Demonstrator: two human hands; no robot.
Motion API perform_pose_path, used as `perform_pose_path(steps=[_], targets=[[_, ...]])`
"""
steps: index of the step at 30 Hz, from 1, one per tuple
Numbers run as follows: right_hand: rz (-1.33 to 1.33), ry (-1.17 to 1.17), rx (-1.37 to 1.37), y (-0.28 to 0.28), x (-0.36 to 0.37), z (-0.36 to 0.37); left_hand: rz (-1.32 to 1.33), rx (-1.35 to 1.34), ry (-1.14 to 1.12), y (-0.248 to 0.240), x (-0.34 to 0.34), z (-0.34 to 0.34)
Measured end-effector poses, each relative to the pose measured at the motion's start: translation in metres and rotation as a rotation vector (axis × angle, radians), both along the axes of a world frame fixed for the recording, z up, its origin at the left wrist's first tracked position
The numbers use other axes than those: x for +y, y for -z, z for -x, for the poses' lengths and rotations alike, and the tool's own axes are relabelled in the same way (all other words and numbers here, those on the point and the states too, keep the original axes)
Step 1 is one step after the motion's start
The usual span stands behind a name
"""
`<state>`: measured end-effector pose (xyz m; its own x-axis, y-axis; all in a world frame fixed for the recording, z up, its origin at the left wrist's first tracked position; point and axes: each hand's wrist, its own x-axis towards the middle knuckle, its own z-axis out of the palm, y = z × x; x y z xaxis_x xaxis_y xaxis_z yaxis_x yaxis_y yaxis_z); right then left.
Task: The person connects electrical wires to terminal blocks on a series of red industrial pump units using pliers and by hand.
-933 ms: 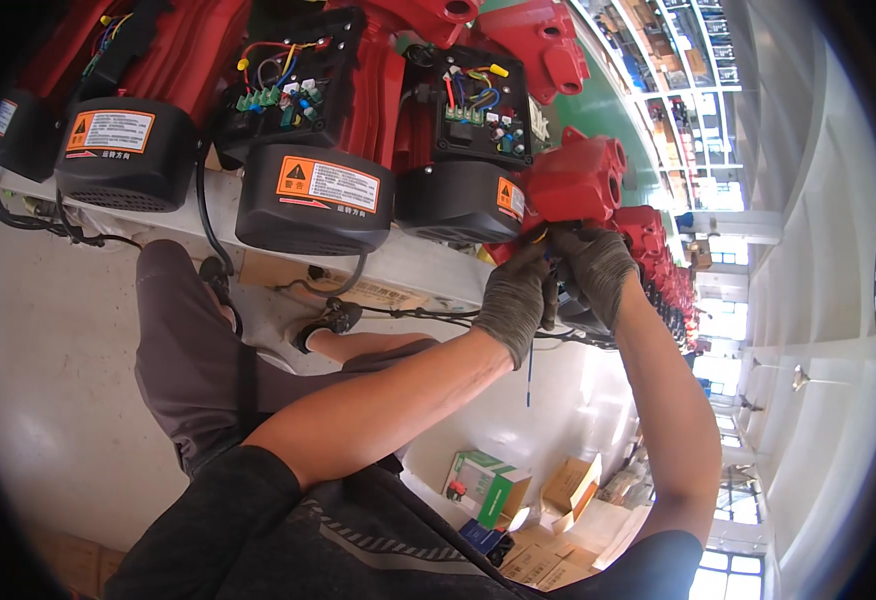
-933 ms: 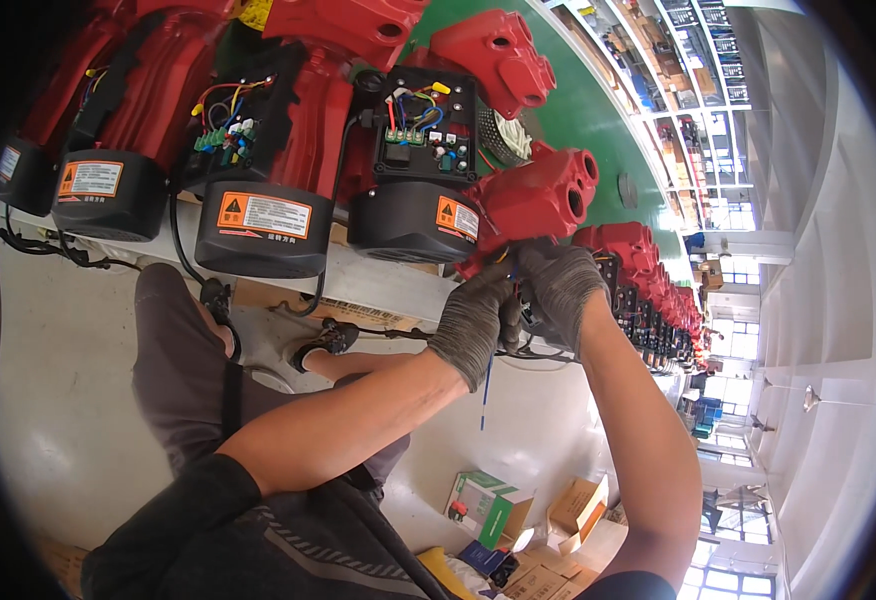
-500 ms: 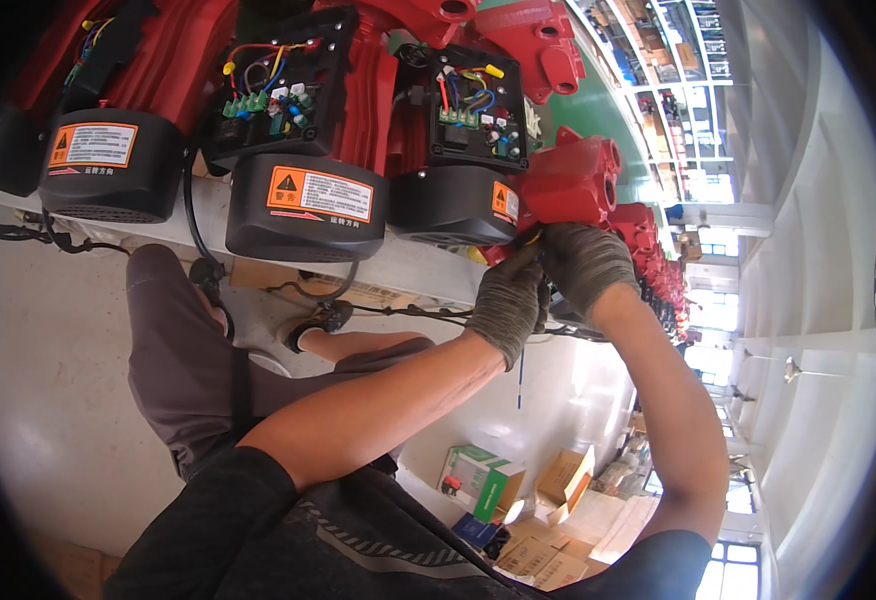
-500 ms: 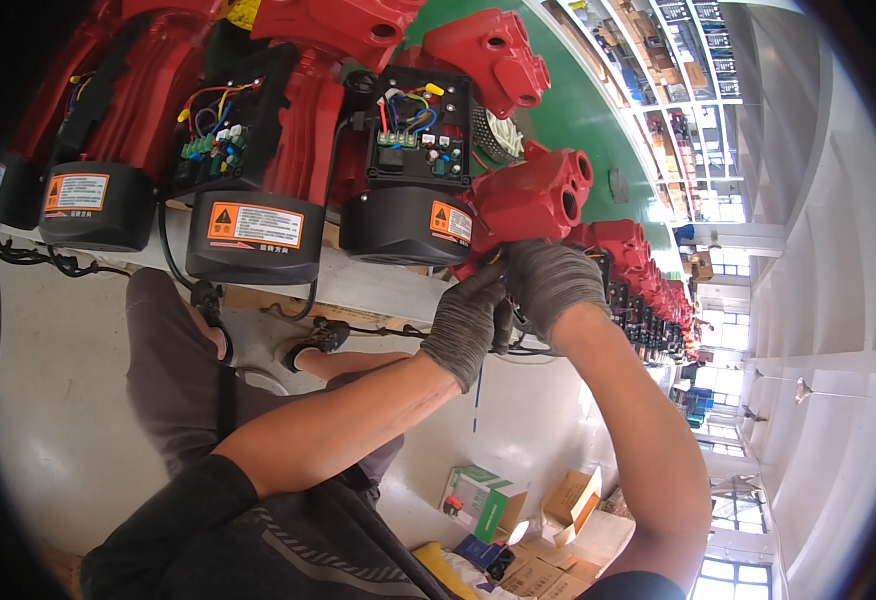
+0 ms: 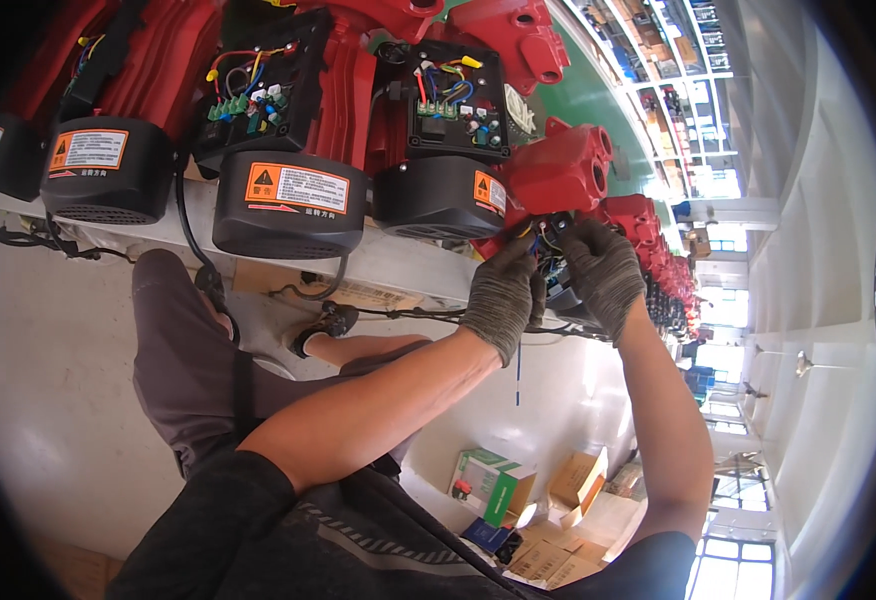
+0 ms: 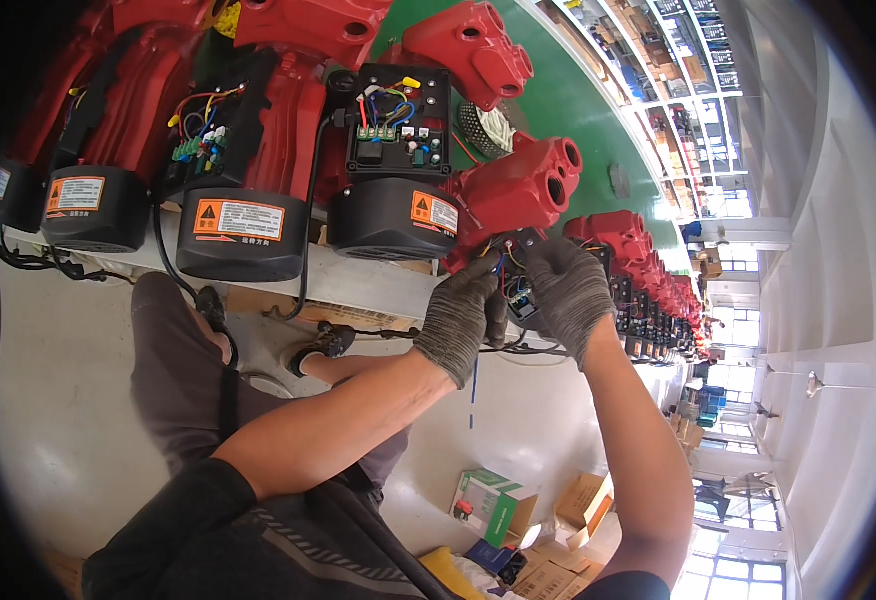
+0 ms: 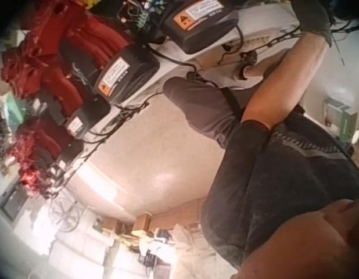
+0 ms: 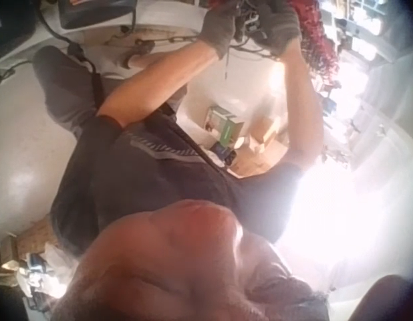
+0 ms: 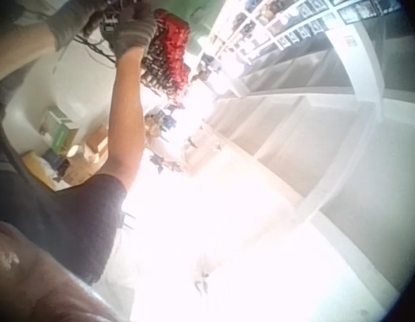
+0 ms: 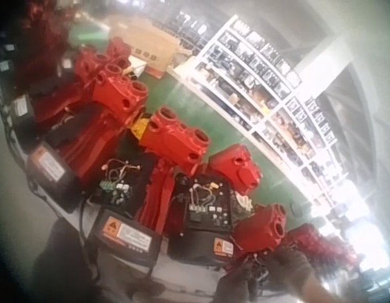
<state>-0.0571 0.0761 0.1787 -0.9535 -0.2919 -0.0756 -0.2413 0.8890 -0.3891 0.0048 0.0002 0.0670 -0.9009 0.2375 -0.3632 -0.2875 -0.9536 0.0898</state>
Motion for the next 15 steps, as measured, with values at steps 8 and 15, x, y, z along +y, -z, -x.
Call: perform_pose_path(steps=[8, 15], targets=[[0.001, 0.441, -0.287, 0.006, -0.026, 0.002, 0.043, 0.065, -0.012, -0.001, -0.001, -0.006], [-0.641, -0.214, 0.132, 0.019, -0.011, 0.014, 0.379, 0.178, -0.093, 0.017, 0.025, 0.0]])
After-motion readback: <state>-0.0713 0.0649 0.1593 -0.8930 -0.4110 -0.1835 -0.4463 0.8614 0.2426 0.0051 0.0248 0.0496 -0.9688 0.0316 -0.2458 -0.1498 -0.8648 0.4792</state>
